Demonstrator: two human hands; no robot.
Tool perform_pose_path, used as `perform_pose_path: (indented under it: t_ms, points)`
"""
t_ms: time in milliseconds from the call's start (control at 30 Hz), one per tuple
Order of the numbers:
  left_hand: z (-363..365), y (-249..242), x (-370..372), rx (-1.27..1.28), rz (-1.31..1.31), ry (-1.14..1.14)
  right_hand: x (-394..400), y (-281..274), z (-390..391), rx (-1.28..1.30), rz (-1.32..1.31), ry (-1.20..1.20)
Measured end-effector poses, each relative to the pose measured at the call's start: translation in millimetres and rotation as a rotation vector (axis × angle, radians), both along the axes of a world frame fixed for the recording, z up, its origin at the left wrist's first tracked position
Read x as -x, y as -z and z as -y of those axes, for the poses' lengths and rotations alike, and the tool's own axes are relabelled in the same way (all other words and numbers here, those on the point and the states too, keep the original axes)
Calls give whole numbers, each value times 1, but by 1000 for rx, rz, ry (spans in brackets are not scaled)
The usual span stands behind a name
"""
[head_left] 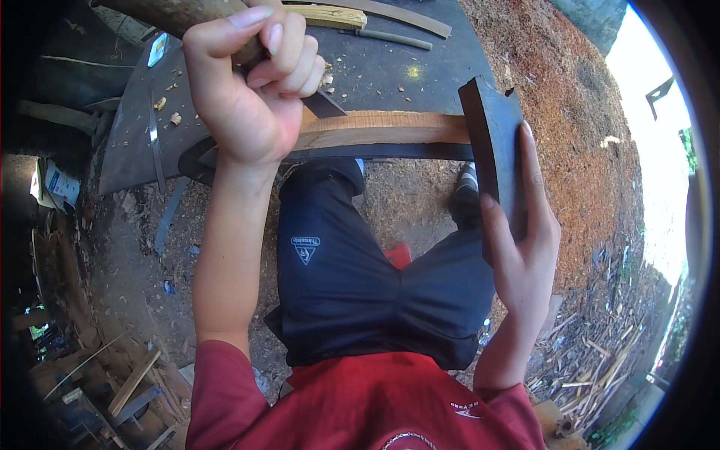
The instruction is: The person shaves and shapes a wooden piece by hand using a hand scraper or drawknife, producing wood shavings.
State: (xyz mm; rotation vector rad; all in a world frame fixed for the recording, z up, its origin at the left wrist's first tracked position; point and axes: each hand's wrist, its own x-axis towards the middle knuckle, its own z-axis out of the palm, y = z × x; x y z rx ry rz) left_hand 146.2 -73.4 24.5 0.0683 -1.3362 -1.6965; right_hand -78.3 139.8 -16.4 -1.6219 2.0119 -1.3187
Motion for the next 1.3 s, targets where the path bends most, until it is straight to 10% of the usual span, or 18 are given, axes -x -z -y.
perform_pose_path:
  t_ms: [1300]
  points:
    - [-10, -8, 30, -11, 210, -195, -3, -2, 0, -30, 35, 24]
